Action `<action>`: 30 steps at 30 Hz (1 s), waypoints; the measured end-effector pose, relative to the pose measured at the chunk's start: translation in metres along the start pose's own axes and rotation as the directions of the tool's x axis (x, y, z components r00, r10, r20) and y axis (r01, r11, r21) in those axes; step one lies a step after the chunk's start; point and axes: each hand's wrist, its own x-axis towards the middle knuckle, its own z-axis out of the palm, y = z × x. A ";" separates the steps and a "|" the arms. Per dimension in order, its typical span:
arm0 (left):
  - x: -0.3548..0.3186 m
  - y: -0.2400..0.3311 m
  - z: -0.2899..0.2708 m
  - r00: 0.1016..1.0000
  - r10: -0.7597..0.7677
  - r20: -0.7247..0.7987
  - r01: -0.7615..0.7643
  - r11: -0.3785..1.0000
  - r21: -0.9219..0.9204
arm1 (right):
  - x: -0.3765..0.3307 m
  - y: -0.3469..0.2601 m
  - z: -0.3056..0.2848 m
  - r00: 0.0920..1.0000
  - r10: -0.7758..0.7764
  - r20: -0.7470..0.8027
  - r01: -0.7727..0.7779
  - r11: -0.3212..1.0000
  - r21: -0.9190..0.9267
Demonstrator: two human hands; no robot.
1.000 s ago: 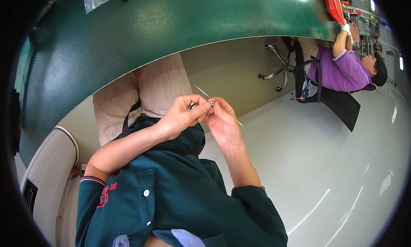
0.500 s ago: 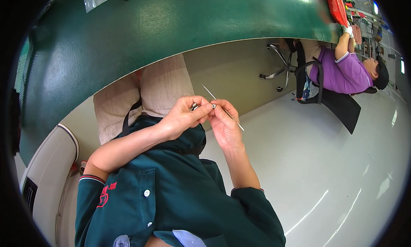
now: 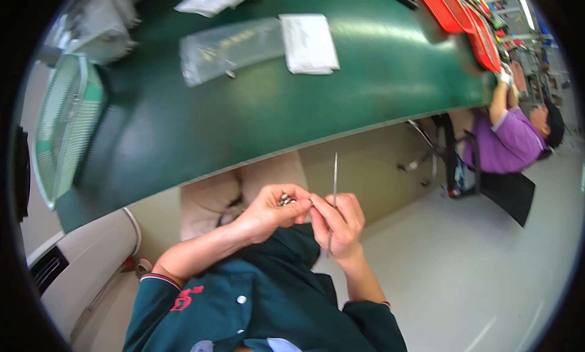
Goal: The person is assembling small metal rings onto a thin metal rod at a workbench.
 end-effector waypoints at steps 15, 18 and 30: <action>-0.011 0.151 -0.055 0.959 0.284 -0.012 -0.273 0.930 0.245 | 0.101 -0.028 0.023 0.962 0.252 -0.108 -0.075 0.622 0.779; -0.008 0.146 -0.058 0.955 0.295 0.019 -0.292 0.933 0.211 | 0.106 -0.027 0.029 0.963 0.187 -0.192 0.024 0.652 0.758; -0.010 0.145 -0.058 0.961 0.272 0.043 -0.272 0.918 0.288 | 0.112 -0.029 0.053 0.940 0.283 -0.191 -0.031 0.628 0.778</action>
